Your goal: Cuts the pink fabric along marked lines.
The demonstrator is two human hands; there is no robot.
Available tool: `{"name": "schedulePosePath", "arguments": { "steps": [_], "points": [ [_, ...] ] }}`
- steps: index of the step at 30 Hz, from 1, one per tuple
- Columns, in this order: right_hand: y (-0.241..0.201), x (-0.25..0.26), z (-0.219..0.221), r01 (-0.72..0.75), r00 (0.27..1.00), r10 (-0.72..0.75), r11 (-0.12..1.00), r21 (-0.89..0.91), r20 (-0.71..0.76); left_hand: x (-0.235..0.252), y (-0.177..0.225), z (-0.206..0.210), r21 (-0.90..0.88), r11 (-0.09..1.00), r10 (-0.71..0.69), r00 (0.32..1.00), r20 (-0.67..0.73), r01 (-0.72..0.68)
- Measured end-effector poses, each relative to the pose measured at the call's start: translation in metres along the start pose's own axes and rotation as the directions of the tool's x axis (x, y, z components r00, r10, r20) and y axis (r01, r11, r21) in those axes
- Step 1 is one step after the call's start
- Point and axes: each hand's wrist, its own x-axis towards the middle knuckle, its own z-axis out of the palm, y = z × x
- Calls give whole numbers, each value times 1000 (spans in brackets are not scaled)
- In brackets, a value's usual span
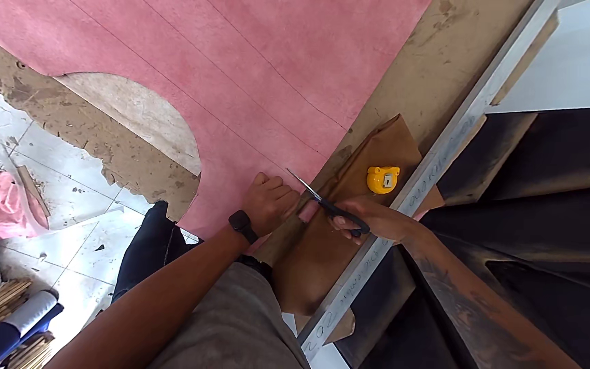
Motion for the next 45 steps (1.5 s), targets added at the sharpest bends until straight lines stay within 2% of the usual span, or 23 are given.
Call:
{"name": "schedulePosePath", "arguments": {
  "steps": [4, 11, 20, 27, 35, 45],
  "points": [
    [6, 0, 0, -16, 1000, 17, 999, 52, -25, 0, -1, -2, -20, 1000, 7, 999, 32, -7],
    [5, 3, 0, -10, 998, 13, 999, 47, -58, -2, 2, -1, -43, 999, 10, 1000, -7, -10],
    [-11, 19, -3, 53, 999, -52, 998, -23, 16, -3, 3, -1, -86, 996, 8, 998, -59, -13],
    [-16, 15, -3, 18, 1000, -18, 1000, 5, 8, -4, 2, -1, -96, 994, 39, 997, -66, -45],
    [-35, 32, 0, 51, 999, -50, 998, -42, 4, -5, 2, -2, -142, 988, 53, 996, -73, -63],
    [-35, 34, -7, 59, 998, -59, 997, -46, 7, -5, -2, 0, -142, 985, 92, 993, -79, -103]
  ]
}}
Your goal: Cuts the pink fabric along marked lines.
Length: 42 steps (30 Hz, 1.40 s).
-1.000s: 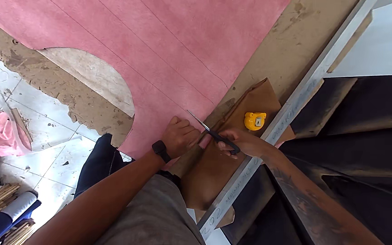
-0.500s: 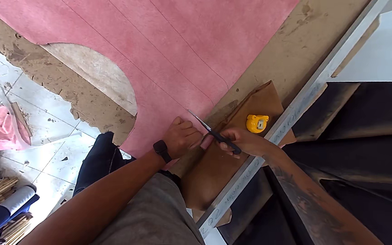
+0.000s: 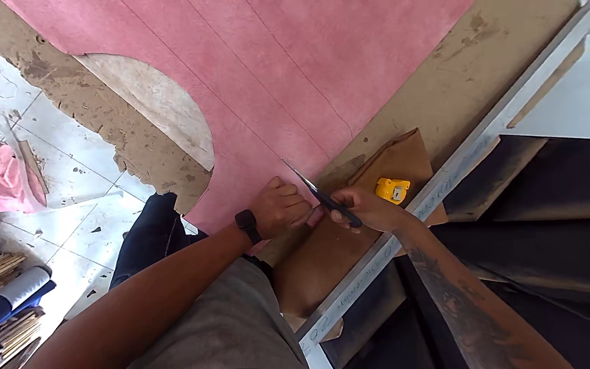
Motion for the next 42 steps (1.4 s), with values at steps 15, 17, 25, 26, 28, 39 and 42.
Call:
{"name": "schedulePosePath", "arguments": {
  "steps": [15, 17, 25, 26, 28, 39, 42],
  "points": [
    [-15, 20, 5, 21, 1000, -21, 1000, -3, 14, 1, 0, 2, 3, 1000, 5, 1000, 25, -6],
    [-19, 19, 6, 2, 1000, -2, 1000, -18, 1, 4, 3, -2, 52, 997, -68, 991, 118, 62],
    [-27, 15, 4, -40, 999, 40, 999, -19, -14, 9, 7, -26, 161, 985, -39, 814, 580, -67],
    [-26, 16, 3, -44, 999, 44, 999, -14, -17, 14, 6, -24, 171, 982, -41, 795, 606, -80],
    [-24, 15, 2, -48, 999, 48, 999, -5, -26, 19, 7, -14, 220, 974, -97, 772, 628, -57],
    [-23, 22, -5, -34, 997, 30, 997, -71, -65, 3, 10, 16, 293, 956, -201, 751, 629, 10],
    [-16, 22, -2, -10, 998, 9, 1000, -21, -59, 2, 10, 16, 276, 961, -193, 756, 626, 18]
  ]
}}
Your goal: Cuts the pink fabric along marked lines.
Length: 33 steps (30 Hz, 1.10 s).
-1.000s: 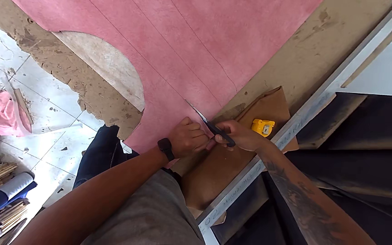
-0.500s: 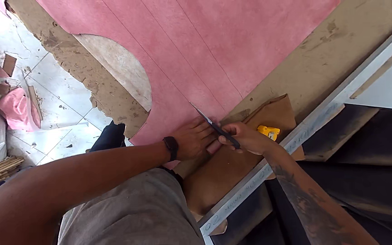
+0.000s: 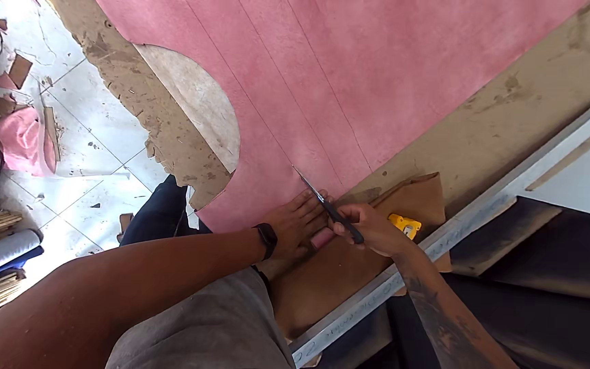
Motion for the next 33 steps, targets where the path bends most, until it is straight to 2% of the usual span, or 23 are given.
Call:
{"name": "schedulePosePath", "arguments": {
  "steps": [6, 22, 33],
  "points": [
    [5, 6, 6, 59, 997, -63, 993, 107, 34, 0, -2, -3, -22, 1000, 20, 1000, 10, -20],
    [11, 10, 7, 136, 989, -141, 984, 111, 34, 1, -1, 3, -17, 1000, 20, 1000, -13, -20],
    [-18, 13, 4, 142, 987, -140, 989, -28, 79, 0, 0, 3, -27, 1000, 13, 1000, -8, -13]
  ]
}}
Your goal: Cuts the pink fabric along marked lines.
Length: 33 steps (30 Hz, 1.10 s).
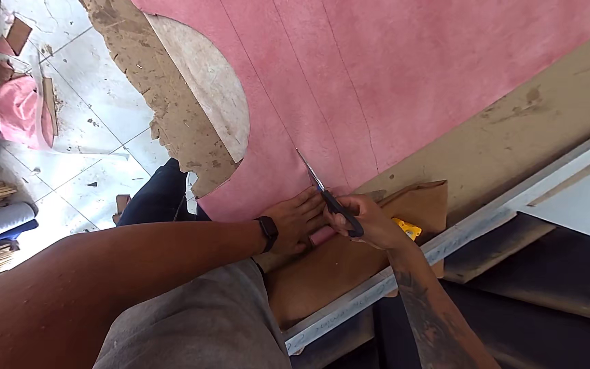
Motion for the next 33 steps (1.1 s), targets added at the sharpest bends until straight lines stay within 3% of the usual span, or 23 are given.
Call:
{"name": "schedulePosePath", "arguments": {
  "steps": [4, 20, 33],
  "points": [
    [-4, 2, 0, -15, 999, 12, 998, -63, -46, 0, 0, -2, -41, 999, -1, 1000, -8, 1],
    [-14, 21, 5, 63, 998, -65, 995, 72, 25, -1, -2, -2, -78, 997, 14, 1000, -17, -16],
    [-42, 55, 10, 230, 968, -239, 967, 111, 73, 1, -1, -11, -132, 991, -6, 993, 118, 21]
  ]
}}
